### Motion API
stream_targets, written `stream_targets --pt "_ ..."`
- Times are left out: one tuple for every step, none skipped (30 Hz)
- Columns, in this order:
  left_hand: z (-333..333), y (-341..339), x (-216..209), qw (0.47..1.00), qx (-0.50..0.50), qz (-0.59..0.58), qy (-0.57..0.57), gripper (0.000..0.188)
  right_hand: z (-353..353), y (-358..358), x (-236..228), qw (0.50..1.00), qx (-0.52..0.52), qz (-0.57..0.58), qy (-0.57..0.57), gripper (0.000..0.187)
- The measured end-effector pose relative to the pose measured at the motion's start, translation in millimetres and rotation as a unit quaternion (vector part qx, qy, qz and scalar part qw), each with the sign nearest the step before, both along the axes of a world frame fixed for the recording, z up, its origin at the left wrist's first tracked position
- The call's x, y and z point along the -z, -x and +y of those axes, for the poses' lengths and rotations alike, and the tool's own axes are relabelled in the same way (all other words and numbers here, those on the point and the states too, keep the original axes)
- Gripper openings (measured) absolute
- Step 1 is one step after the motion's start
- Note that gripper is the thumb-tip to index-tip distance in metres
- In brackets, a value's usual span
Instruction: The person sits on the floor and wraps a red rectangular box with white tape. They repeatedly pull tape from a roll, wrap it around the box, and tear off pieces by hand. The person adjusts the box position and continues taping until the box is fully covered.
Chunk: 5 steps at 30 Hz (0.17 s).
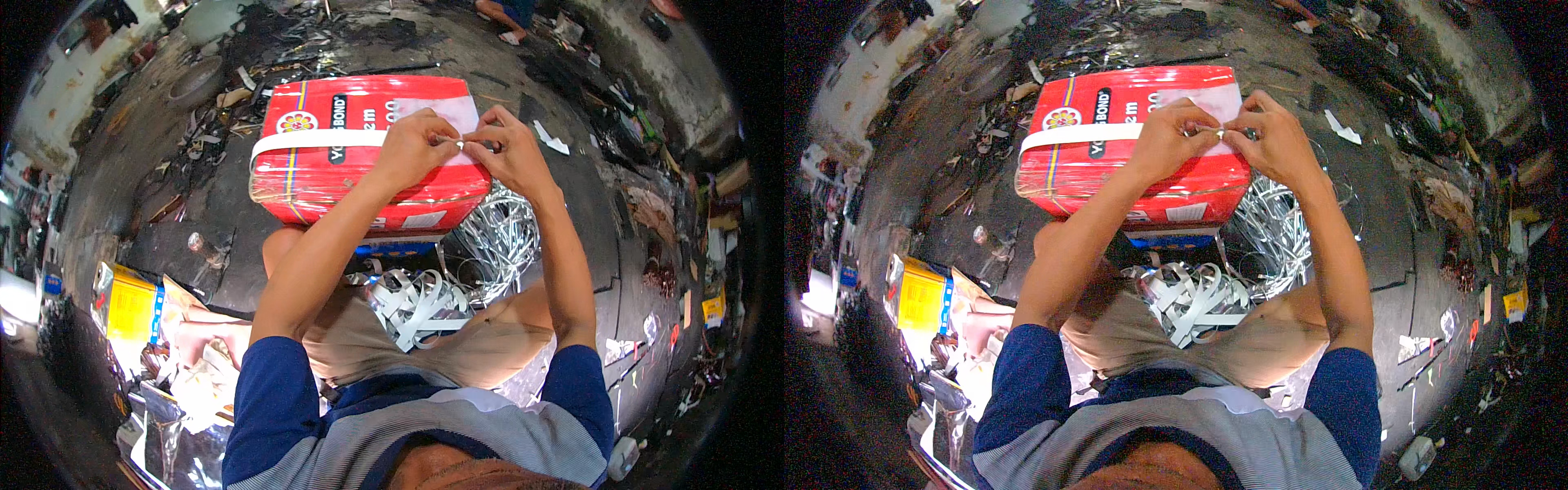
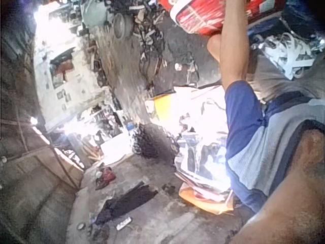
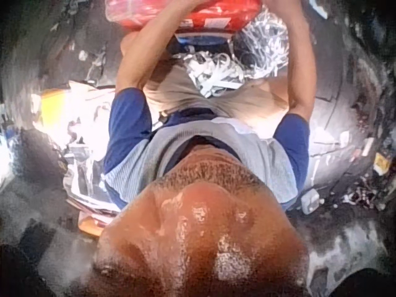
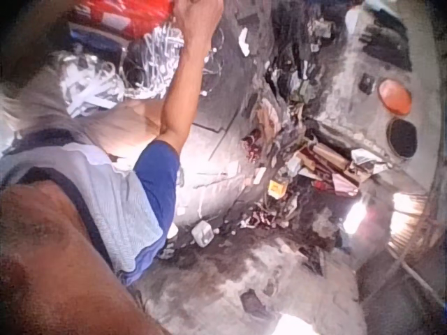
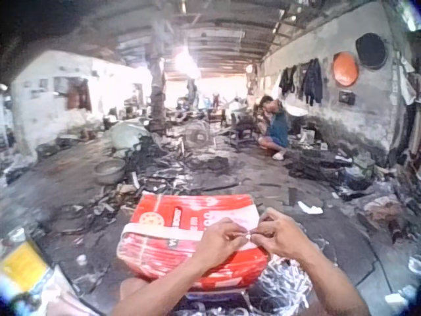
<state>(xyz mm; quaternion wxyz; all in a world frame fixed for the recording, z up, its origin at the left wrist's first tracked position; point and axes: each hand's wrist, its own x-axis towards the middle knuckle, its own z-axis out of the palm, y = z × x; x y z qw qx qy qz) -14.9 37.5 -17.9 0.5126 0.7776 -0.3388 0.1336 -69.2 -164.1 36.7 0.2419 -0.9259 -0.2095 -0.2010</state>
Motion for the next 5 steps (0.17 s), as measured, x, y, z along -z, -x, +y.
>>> stream_targets --pt "-1 1 0 1.0 -0.002 -0.004 0.001 0.018 -1 0 3 1.0 0.009 0.0 -0.004 0.017" --pt "-2 1 0 1.0 -0.004 -0.008 0.001 0.018 -1 0 6 1.0 0.018 0.001 -0.009 0.018" --pt "-2 1 0 1.0 -0.02 -0.023 -0.008 0.016 0 -2 11 0.999 0.017 -0.02 -0.027 0.019" --pt "-1 0 -1 1.0 -0.017 -0.023 -0.012 0.017 2 -3 14 0.998 0.029 -0.002 -0.053 0.018" --pt "1 -1 -2 1.0 -0.015 -0.023 -0.015 0.017 4 -3 15 0.996 0.041 0.016 -0.079 0.018"
